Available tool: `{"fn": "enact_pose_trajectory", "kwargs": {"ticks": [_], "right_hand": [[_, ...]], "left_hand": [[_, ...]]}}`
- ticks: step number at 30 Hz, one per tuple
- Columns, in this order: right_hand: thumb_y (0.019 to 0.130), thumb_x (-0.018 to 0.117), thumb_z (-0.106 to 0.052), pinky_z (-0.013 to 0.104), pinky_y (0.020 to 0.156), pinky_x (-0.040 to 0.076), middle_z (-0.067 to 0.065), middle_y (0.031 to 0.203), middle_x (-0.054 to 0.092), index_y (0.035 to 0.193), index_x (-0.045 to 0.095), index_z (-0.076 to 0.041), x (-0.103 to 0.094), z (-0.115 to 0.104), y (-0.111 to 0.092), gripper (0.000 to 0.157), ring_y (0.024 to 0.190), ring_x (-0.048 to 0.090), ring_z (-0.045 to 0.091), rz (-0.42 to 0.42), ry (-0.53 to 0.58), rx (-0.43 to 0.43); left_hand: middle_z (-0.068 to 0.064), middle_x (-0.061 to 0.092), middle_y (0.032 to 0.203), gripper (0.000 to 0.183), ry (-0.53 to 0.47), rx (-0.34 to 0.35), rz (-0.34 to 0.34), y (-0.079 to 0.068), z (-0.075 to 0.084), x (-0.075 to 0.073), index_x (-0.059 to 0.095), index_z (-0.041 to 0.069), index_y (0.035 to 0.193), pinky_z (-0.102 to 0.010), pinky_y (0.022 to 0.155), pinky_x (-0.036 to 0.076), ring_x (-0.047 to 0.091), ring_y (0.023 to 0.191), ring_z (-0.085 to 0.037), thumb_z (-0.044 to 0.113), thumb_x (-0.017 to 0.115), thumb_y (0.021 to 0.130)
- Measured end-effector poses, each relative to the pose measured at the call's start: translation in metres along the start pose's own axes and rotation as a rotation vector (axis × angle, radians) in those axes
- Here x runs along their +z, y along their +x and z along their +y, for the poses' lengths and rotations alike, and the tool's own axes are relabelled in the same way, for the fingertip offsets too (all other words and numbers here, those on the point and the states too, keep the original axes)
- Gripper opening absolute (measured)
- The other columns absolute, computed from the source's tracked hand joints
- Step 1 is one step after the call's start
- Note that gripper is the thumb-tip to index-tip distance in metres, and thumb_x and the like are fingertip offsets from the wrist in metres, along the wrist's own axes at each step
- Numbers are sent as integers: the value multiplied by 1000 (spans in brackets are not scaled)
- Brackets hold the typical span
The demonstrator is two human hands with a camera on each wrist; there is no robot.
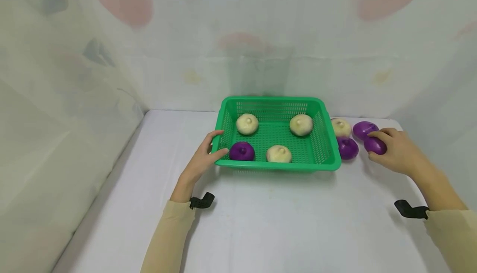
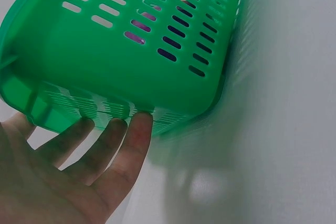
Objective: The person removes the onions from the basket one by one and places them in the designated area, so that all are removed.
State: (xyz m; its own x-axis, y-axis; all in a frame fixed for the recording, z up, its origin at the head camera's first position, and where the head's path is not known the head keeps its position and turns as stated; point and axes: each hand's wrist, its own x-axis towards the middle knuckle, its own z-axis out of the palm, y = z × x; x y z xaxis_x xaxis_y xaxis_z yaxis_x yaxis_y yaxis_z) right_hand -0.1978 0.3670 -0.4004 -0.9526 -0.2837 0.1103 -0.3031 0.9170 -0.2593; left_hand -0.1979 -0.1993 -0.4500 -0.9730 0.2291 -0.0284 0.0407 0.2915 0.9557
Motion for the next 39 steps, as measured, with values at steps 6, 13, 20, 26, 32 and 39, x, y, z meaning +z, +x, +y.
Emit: {"fn": "enact_pose_trajectory", "kwargs": {"ticks": [6, 13, 20, 26, 32, 39], "right_hand": [[86, 75, -23, 74, 81, 44, 36, 130, 43, 131, 56, 4, 5, 0, -4, 56, 112, 42, 57, -36, 6, 35], [89, 73, -24, 77, 82, 43, 38, 131, 39, 134, 53, 3, 12, 1, -8, 55, 114, 39, 57, -90, 15, 78], [90, 72, -24, 78, 84, 42, 37, 134, 38, 135, 53, 2, 19, 5, -7, 55, 118, 36, 57, -101, 13, 92], [90, 73, -26, 77, 84, 42, 38, 134, 38, 136, 52, 3, 23, 6, -9, 58, 118, 36, 58, -118, -3, 71], [89, 74, -25, 77, 84, 42, 37, 133, 39, 135, 53, 4, 27, 6, -8, 58, 116, 38, 58, -104, -10, 52], [89, 75, -26, 79, 85, 40, 38, 135, 39, 136, 52, 3, 28, 5, -9, 60, 119, 36, 61, -99, -12, 59]], "left_hand": [[7, 19, 166, 63, 0, -7, 3, 0, 0, 0, 38, 39, 152, -74, 111, 19, 15, 151, -46, 38, 69, 98], [9, 18, 166, 63, -4, -4, -2, 1, -1, 1, 38, 40, 153, -74, 111, 20, 14, 151, -45, 37, 69, 98], [7, 18, 166, 63, -16, 1, 3, 1, -1, 0, 38, 39, 153, -74, 111, 20, 13, 151, -44, 36, 69, 98], [8, 17, 166, 63, -5, -2, 3, 1, -1, 1, 37, 40, 152, -73, 111, 20, 13, 152, -44, 38, 69, 98], [8, 19, 166, 63, -2, 5, 8, 1, 1, 1, 38, 36, 153, -73, 111, 21, 16, 151, -44, 35, 68, 98], [9, 17, 166, 62, -6, 7, -10, 1, 0, 0, 37, 39, 152, -71, 114, 17, 12, 152, -44, 39, 68, 99]]}}
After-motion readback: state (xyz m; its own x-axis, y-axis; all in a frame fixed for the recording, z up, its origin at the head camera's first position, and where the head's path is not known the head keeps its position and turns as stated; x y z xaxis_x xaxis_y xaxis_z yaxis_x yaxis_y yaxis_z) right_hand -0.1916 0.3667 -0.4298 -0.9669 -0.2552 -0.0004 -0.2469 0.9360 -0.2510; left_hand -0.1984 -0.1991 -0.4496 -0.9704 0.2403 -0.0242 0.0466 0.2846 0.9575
